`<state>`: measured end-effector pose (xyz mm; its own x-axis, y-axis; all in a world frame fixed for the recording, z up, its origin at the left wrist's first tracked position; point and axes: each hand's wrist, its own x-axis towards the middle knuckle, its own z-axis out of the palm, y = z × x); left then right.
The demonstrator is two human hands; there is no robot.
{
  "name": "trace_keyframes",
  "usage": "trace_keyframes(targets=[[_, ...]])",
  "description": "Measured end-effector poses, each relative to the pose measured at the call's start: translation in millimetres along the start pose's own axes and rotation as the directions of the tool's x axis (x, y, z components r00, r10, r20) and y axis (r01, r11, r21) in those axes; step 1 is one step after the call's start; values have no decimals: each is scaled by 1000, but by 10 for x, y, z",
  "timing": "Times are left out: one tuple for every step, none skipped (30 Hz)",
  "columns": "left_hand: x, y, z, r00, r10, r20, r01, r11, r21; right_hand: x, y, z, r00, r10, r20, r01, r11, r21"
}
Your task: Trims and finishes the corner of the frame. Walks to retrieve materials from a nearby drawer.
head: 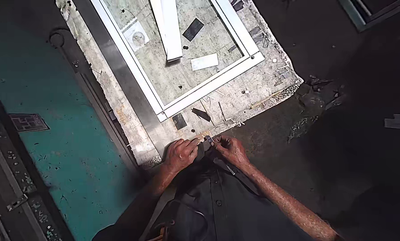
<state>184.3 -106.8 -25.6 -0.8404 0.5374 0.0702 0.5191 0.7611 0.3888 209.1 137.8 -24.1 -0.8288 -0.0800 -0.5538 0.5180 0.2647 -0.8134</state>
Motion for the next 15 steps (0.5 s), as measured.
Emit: trace_keyframes(targets=[[-11,39,12,1000,3,31,-4,1000,15,4,12,5,1000,6,-7,-6,1000,-6],[-8,70,32,998,0,65,-2,1000,22,12,11,5,1000,7,-13,-7,1000,-15],[-1,97,52,995,-5,95,2,1000,24,13,3,8,1000,6,-16,-6,1000,-23],[7,124,64,993,-12,121,8,1000,28,8,-5,11,1000,6,-15,-7,999,-31],[20,139,81,992,-16,126,12,999,37,7,-19,8,1000,5,-10,-5,999,-41],[26,141,98,993,-18,115,13,999,49,7,-30,6,1000,4,-6,-4,998,-56],[28,138,114,995,-20,103,13,998,66,8,-34,-1,1000,1,-7,-2,997,-76],[31,131,126,996,-19,91,12,997,80,10,-28,-20,1000,-2,-13,1,995,-98],[30,127,125,995,-21,92,12,995,96,2,-10,-50,1000,-1,-26,-2,993,-120],[27,126,122,995,-25,96,15,994,104,-20,25,-96,999,8,-46,-14,991,-135],[23,135,123,995,-31,95,21,994,104,-66,70,-157,997,17,-70,-26,991,-132],[16,154,123,995,-40,96,30,995,97,-128,119,-228,995,29,-94,-40,992,-117],[0,177,111,994,-54,93,47,996,80,-201,158,-296,993,38,-109,-47,996,-79],[-22,194,87,994,-76,83,72,996,57,-269,177,-356,993,41,-112,-45,999,-31],[-49,224,56,993,-98,62,97,995,22,-344,195,-411,992,40,-117,-41,999,1]])
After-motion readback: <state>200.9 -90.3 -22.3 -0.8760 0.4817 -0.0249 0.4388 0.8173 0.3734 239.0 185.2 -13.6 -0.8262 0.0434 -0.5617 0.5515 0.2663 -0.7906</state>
